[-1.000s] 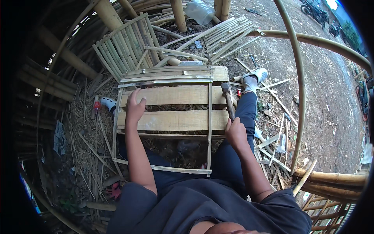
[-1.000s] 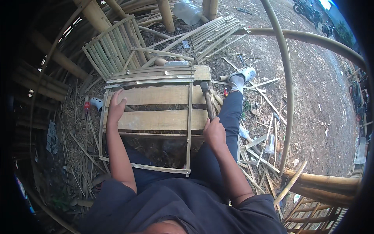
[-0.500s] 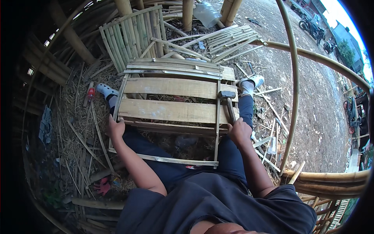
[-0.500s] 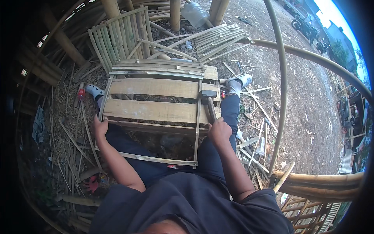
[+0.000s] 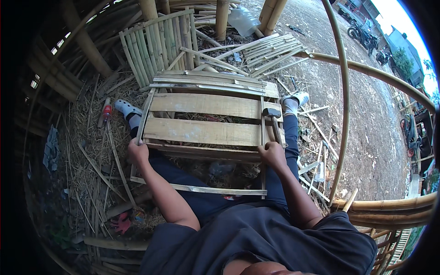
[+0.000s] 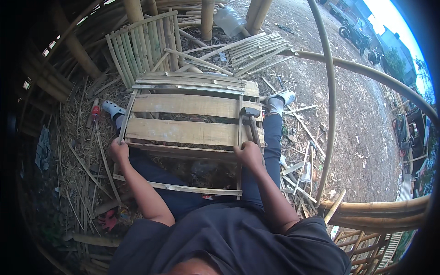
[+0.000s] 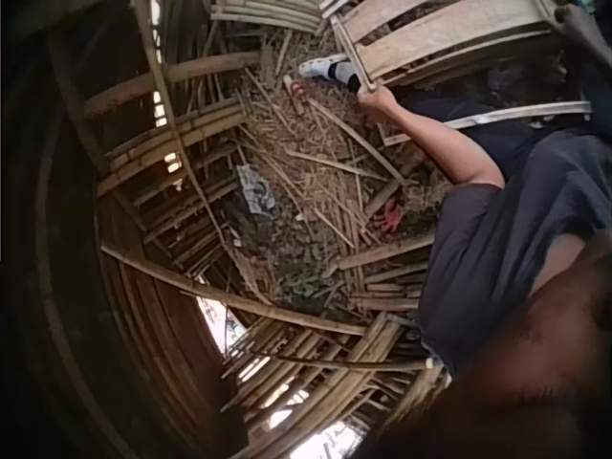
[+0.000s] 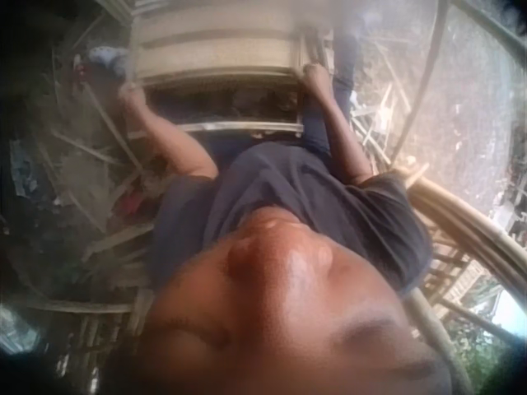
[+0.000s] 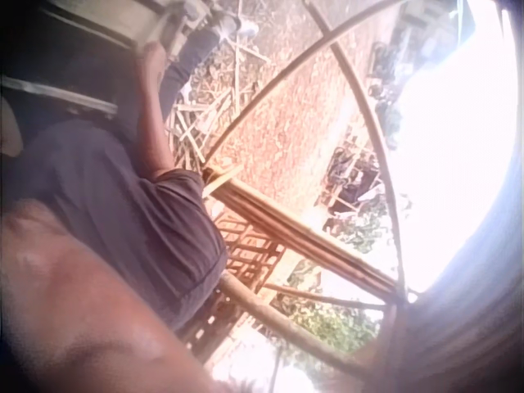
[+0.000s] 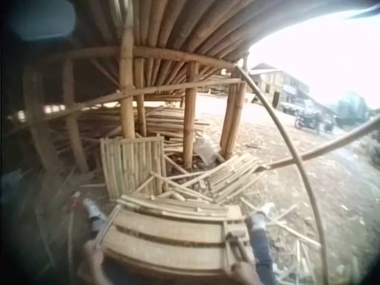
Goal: The person constructs a wooden frame by using a hammer to drive nails into bamboo strips and then places additional bamboo components onto the frame by hand.
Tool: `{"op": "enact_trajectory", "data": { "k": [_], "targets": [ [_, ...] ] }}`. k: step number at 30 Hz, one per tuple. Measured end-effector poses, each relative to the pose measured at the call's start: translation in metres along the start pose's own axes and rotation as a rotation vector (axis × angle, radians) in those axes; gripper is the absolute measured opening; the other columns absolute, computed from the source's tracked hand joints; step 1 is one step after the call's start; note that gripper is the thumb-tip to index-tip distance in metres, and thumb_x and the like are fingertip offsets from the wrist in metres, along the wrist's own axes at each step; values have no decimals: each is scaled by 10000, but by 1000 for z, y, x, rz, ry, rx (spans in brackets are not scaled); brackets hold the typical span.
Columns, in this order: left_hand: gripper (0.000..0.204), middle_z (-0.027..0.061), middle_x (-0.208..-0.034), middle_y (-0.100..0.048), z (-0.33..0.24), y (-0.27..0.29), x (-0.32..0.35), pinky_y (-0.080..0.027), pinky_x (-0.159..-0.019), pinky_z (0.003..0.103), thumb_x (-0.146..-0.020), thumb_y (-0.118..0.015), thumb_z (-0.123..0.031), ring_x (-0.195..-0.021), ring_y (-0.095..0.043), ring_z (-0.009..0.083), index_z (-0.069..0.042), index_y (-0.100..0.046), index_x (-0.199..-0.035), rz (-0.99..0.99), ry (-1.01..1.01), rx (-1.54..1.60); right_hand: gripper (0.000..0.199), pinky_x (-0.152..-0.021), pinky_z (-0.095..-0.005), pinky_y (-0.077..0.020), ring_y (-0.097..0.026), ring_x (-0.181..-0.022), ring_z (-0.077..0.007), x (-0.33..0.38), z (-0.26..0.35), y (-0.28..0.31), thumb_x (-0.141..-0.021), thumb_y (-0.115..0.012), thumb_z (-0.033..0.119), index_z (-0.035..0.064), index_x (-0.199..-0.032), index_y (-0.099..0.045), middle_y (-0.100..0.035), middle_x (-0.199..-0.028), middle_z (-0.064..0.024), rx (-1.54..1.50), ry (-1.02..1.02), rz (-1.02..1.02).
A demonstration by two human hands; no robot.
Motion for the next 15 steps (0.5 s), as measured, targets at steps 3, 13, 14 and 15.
{"op": "enact_trajectory", "data": {
  "k": [3,13,14,15],
  "targets": [
    [273,173,-1144,-757,6,-1,-3,-538,-945,466,-960,-660,-184,-1091,-716,371,-126,-745,-1213,27,34,42,378,-583,-421,-484,-595,-529,-221,-4,2,14,-848,-681,277,-64,-687,-655,-628,-605,-181,-200,34,46],
    [294,194,-1123,-759,52,-32,-41,-529,-945,414,-979,-617,-103,-1063,-731,323,-26,-717,-1244,134,-66,300,388,-655,-434,-540,-674,-602,-311,5,21,42,-807,-673,299,-57,-657,-646,-648,-625,-209,-321,-42,80],
    [297,191,-1113,-760,34,-31,-36,-527,-948,410,-978,-615,-102,-1063,-731,315,-21,-712,-1246,186,-85,369,397,-709,-451,-565,-716,-681,-356,-3,-1,32,-827,-674,327,-49,-701,-691,-673,-663,-233,-190,-20,106],
    [297,191,-1113,-760,35,-26,-38,-527,-948,410,-978,-615,-102,-1063,-731,315,-21,-712,-1246,179,-90,363,397,-709,-451,-565,-716,-681,-356,-3,-1,31,-827,-674,327,-49,-701,-691,-673,-663,-233,-200,-18,107]
  ]
}}
Point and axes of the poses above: each hand's wrist, its own x-axis away from the middle knuckle, its own y-axis out of the back of the hand, z = x × y, the point moved 3 cm from there along -x, towards the middle knuckle
